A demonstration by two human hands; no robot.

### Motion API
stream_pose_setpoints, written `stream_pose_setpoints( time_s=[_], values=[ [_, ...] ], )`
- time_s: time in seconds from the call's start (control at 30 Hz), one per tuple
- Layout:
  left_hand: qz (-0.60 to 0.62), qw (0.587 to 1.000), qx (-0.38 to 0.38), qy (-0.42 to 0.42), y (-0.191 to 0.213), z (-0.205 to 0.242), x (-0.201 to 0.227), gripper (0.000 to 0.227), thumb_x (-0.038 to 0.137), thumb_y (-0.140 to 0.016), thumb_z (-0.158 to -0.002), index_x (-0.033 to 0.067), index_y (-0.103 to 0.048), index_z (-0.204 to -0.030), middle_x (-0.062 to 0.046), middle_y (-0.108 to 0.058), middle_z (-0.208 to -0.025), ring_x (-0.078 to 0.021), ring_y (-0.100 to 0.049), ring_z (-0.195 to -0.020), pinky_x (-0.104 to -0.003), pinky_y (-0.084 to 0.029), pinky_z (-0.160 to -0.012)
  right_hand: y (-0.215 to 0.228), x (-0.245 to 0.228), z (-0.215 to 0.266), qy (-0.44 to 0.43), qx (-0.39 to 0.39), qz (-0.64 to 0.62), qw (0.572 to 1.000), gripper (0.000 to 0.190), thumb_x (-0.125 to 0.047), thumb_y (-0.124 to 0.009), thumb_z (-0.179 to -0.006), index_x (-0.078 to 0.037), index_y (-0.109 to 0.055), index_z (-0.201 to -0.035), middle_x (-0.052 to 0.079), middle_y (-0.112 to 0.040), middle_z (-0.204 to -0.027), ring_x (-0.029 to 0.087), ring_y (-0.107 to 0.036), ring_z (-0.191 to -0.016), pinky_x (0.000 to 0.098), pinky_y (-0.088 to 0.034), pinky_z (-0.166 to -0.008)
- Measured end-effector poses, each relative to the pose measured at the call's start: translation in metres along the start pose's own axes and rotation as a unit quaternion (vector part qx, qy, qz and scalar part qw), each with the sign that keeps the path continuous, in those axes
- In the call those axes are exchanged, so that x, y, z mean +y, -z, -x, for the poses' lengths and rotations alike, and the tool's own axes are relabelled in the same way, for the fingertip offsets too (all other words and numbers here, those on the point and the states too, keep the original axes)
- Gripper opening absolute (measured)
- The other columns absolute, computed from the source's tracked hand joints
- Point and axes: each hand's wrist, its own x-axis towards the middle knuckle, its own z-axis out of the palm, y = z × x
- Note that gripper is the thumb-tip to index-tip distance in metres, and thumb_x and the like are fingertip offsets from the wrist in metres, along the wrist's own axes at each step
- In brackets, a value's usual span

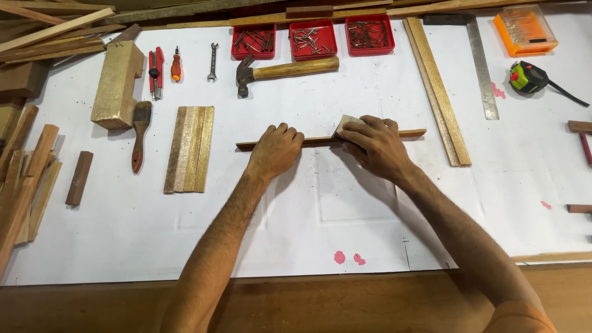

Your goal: The user is using a block of sandpaper to sand a long thin strip of wood on a workbench.

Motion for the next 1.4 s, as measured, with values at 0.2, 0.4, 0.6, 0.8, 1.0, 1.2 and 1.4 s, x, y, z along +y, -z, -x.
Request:
stream_pose_setpoints(
  time_s=[0.2,0.4,0.6,0.8,1.0,1.2,1.4],
  values=[
    [0.065,0.984,0.166,-0.020,0.014,-0.018,0.032,0.026,0.015,-0.070,-0.081,0.0019,-0.071,-0.102,-0.011,-0.072,-0.088,-0.0227,-0.064,-0.084,-0.040,-0.054,-0.070,-0.017,-0.004,-0.001,0.007,0.012,0.024,1.000,0.035,-0.033,-0.073,-0.095,-0.021,-0.070,-0.128,0.000,-0.068,-0.134,0.033,-0.056,-0.129,0.0575,-0.042,-0.101],
    [0.124,0.988,0.085,0.031,0.003,-0.048,0.049,0.016,0.007,-0.071,-0.085,0.0035,-0.070,-0.101,-0.009,-0.071,-0.082,-0.0236,-0.066,-0.082,-0.042,-0.054,-0.074,-0.004,0.002,0.007,0.008,0.017,0.033,0.999,0.036,-0.035,-0.073,-0.096,-0.022,-0.069,-0.129,-0.002,-0.069,-0.133,0.031,-0.058,-0.129,0.0573,-0.043,-0.097],
    [0.102,0.993,-0.017,0.052,0.015,-0.060,0.049,0.006,0.002,-0.071,-0.087,0.0064,-0.071,-0.082,-0.006,-0.066,-0.066,-0.0211,-0.063,-0.069,-0.040,-0.052,-0.062,0.004,0.028,0.028,-0.003,0.034,0.058,0.998,0.034,-0.036,-0.071,-0.097,-0.024,-0.069,-0.129,-0.002,-0.068,-0.133,0.029,-0.058,-0.130,0.0590,-0.042,-0.099],
    [0.079,0.991,-0.079,0.069,0.009,-0.072,0.050,0.015,-0.001,-0.071,-0.089,0.0083,-0.069,-0.077,-0.007,-0.061,-0.056,-0.0165,-0.060,-0.055,-0.037,-0.051,-0.052,0.020,0.062,0.056,-0.042,0.030,0.109,0.993,0.033,-0.033,-0.072,-0.097,-0.026,-0.070,-0.130,-0.003,-0.068,-0.136,0.028,-0.057,-0.132,0.0583,-0.039,-0.104],
    [0.082,0.991,-0.078,0.068,0.010,-0.074,0.053,0.022,0.000,-0.074,-0.087,0.0064,-0.063,-0.069,-0.008,-0.061,-0.057,-0.0162,-0.060,-0.058,-0.036,-0.053,-0.049,0.034,0.073,0.068,-0.086,0.033,0.098,0.991,0.030,-0.034,-0.073,-0.097,-0.024,-0.071,-0.125,-0.002,-0.069,-0.133,0.029,-0.055,-0.131,0.0561,-0.037,-0.103],
    [0.082,0.990,-0.082,0.075,0.012,-0.076,0.055,0.021,0.001,-0.072,-0.089,0.0057,-0.063,-0.071,-0.008,-0.061,-0.058,-0.0168,-0.060,-0.057,-0.036,-0.053,-0.047,0.011,0.053,0.053,-0.044,0.058,0.082,0.994,0.033,-0.034,-0.072,-0.097,-0.021,-0.070,-0.127,0.002,-0.068,-0.133,0.033,-0.054,-0.129,0.0567,-0.039,-0.103],
    [0.079,0.991,-0.079,0.074,0.018,-0.074,0.055,0.019,0.001,-0.069,-0.091,0.0055,-0.066,-0.073,-0.008,-0.061,-0.061,-0.0186,-0.061,-0.059,-0.037,-0.053,-0.046,0.014,0.046,0.055,-0.053,0.051,0.053,0.996,0.034,-0.033,-0.074,-0.098,-0.023,-0.070,-0.131,0.000,-0.068,-0.136,0.031,-0.054,-0.132,0.0564,-0.039,-0.104]
  ],
)
